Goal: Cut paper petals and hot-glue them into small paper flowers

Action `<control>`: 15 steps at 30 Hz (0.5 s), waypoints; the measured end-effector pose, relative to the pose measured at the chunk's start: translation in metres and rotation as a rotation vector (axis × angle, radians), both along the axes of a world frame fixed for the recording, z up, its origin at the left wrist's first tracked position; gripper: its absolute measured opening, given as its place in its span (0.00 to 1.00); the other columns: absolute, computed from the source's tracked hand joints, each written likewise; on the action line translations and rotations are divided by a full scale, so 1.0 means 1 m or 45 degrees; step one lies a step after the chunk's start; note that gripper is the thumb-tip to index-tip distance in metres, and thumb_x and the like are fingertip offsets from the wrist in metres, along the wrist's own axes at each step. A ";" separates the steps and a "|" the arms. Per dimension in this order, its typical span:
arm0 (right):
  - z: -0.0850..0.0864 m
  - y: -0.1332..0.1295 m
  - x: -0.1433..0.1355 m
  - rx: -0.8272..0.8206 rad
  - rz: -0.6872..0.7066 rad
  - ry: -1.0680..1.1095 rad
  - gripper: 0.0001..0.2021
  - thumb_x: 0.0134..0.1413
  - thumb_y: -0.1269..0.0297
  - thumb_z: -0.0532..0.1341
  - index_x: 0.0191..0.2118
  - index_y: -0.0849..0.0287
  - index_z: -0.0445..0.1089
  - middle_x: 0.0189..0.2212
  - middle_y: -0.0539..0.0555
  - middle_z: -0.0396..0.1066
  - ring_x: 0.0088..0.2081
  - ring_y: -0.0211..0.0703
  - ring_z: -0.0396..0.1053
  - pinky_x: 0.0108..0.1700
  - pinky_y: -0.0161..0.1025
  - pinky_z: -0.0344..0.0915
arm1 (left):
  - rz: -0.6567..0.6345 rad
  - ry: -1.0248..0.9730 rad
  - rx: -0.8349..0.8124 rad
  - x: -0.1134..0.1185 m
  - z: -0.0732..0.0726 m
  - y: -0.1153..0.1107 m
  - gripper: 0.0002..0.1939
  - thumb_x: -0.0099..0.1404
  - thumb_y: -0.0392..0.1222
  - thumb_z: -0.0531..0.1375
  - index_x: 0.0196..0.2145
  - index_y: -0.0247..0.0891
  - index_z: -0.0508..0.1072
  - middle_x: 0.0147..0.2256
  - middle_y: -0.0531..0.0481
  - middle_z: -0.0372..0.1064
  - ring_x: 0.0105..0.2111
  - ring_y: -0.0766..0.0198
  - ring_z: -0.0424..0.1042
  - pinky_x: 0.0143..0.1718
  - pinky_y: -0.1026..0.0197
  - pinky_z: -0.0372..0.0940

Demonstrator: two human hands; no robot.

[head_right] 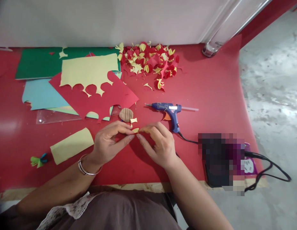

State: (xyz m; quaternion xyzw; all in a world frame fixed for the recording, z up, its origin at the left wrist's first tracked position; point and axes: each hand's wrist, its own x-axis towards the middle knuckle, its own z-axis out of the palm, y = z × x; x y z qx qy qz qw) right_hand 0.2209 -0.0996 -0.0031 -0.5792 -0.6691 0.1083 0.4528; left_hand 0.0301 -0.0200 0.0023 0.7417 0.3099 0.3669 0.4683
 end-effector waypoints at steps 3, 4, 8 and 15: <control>0.000 0.000 0.000 -0.002 -0.002 -0.035 0.04 0.66 0.70 0.66 0.42 0.53 0.76 0.34 0.54 0.80 0.37 0.46 0.78 0.37 0.44 0.76 | 0.007 0.011 -0.054 -0.001 -0.001 -0.002 0.03 0.70 0.39 0.69 0.36 0.41 0.82 0.36 0.46 0.82 0.39 0.59 0.81 0.45 0.57 0.75; 0.000 0.000 0.000 0.000 -0.003 -0.049 0.04 0.67 0.70 0.66 0.42 0.53 0.76 0.34 0.54 0.79 0.37 0.46 0.78 0.37 0.44 0.77 | 0.019 0.021 -0.090 -0.001 -0.003 -0.002 0.02 0.70 0.39 0.69 0.37 0.41 0.82 0.36 0.46 0.82 0.38 0.59 0.80 0.45 0.57 0.75; -0.001 -0.001 0.000 0.007 -0.027 -0.042 0.05 0.66 0.71 0.67 0.44 0.53 0.75 0.35 0.54 0.78 0.37 0.45 0.77 0.34 0.42 0.75 | 0.090 -0.008 -0.370 -0.003 -0.012 -0.005 0.05 0.69 0.43 0.71 0.40 0.41 0.80 0.37 0.48 0.81 0.36 0.62 0.78 0.43 0.60 0.74; -0.004 -0.006 0.002 -0.045 -0.194 0.048 0.13 0.66 0.69 0.67 0.54 0.53 0.75 0.48 0.59 0.77 0.32 0.40 0.73 0.30 0.39 0.73 | 0.149 -0.218 -0.703 -0.002 -0.015 -0.001 0.15 0.64 0.43 0.75 0.44 0.39 0.76 0.38 0.50 0.78 0.39 0.65 0.79 0.44 0.65 0.75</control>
